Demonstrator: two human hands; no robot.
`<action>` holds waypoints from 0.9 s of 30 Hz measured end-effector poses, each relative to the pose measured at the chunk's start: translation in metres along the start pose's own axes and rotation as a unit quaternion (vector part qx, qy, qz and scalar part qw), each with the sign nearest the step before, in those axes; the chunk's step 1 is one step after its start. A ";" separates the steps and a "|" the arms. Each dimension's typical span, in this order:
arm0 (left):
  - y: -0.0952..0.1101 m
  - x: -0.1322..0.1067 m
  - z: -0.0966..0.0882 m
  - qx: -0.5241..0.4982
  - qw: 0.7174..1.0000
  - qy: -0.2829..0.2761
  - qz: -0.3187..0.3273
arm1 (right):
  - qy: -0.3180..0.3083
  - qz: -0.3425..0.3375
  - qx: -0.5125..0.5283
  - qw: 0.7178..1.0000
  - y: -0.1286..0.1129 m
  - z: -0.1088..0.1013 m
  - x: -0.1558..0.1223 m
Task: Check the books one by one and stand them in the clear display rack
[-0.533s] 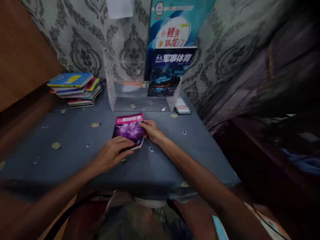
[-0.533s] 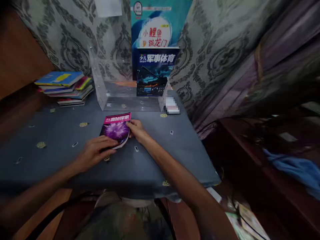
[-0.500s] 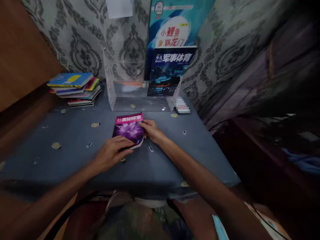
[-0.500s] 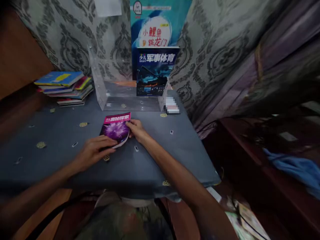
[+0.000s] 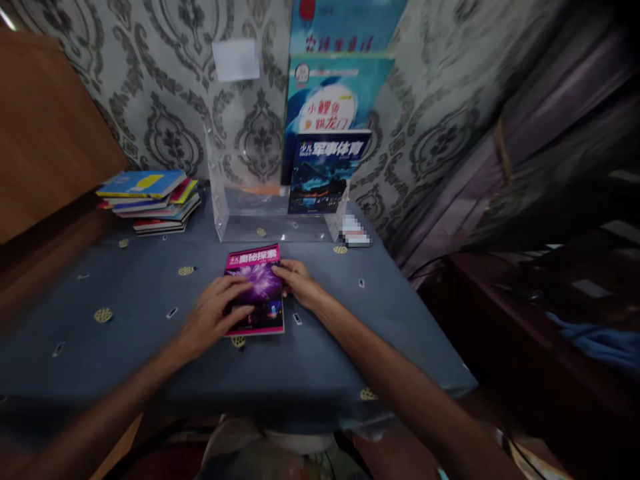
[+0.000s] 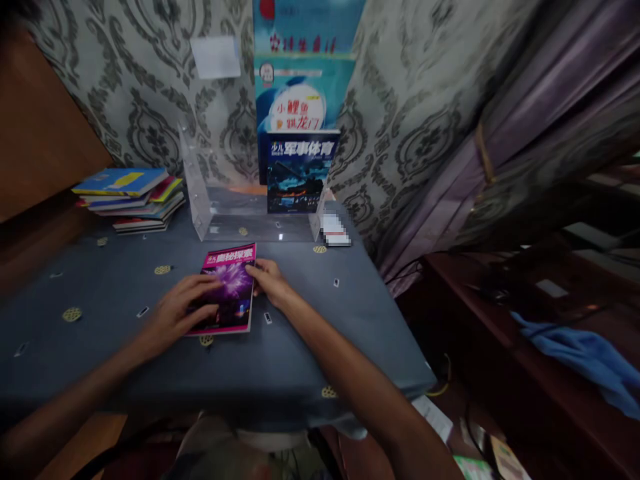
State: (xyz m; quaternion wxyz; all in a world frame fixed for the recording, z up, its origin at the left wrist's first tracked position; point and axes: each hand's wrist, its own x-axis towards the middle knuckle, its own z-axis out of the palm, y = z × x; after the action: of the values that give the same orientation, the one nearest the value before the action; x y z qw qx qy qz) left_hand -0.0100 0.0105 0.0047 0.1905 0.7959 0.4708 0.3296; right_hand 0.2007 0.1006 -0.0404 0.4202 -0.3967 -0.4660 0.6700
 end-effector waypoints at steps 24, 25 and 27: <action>0.005 0.061 0.034 -0.390 0.852 0.318 -0.142 | 0.047 -0.278 -0.373 0.884 -0.054 0.003 -0.069; 0.002 0.059 0.037 -0.397 0.852 0.308 -0.146 | 0.050 -0.280 -0.372 0.884 -0.048 0.002 -0.068; 0.000 0.056 0.038 -0.400 0.855 0.297 -0.146 | 0.057 -0.291 -0.363 0.883 -0.042 0.001 -0.066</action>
State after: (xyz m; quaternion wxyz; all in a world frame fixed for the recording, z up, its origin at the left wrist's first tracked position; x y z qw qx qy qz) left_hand 0.0358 0.0598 -0.0031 0.3892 0.4373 0.4434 0.6788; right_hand 0.2301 0.0476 0.0090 0.4486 -0.4052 -0.7467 0.2776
